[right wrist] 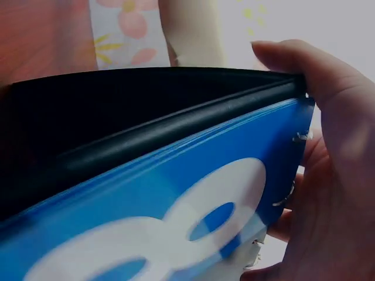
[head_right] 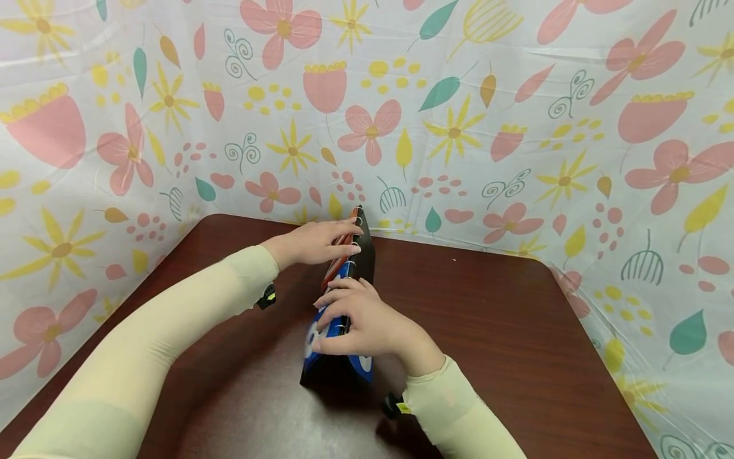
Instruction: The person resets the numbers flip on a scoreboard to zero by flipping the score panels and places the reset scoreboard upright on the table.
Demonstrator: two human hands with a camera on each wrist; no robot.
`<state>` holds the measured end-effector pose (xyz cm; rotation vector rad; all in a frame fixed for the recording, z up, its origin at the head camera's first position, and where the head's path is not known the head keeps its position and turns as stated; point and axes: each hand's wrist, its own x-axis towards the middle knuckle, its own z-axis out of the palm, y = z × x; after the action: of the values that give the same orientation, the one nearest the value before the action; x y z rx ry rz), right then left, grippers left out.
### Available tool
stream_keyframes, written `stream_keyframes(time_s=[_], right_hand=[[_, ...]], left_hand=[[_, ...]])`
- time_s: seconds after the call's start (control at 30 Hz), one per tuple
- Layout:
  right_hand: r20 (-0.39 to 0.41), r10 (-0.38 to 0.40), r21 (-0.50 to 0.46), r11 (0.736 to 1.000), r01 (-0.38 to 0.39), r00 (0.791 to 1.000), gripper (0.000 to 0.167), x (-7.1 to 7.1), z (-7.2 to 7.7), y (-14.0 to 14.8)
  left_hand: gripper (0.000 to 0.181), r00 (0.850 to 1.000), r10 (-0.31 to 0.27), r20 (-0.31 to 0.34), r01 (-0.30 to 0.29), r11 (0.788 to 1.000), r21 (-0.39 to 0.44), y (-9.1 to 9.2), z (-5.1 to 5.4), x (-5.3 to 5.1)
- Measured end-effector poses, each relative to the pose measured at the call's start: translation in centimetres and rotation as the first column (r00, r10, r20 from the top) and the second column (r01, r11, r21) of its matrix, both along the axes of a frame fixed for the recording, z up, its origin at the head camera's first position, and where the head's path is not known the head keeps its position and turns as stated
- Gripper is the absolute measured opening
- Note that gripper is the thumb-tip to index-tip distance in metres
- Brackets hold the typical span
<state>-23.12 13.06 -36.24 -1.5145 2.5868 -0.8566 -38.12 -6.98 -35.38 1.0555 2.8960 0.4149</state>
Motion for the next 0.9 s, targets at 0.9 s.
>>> stream_keyframes(time_s=[0.9], right_hand=[[0.323, -0.256, -0.214, 0.918, 0.334, 0.911, 0.064, 0.0, -2.0, 5.4]], left_hand=[[0.076, 1.000, -0.005, 0.026, 0.004, 0.999, 0.033, -0.1, -0.2, -0.2]])
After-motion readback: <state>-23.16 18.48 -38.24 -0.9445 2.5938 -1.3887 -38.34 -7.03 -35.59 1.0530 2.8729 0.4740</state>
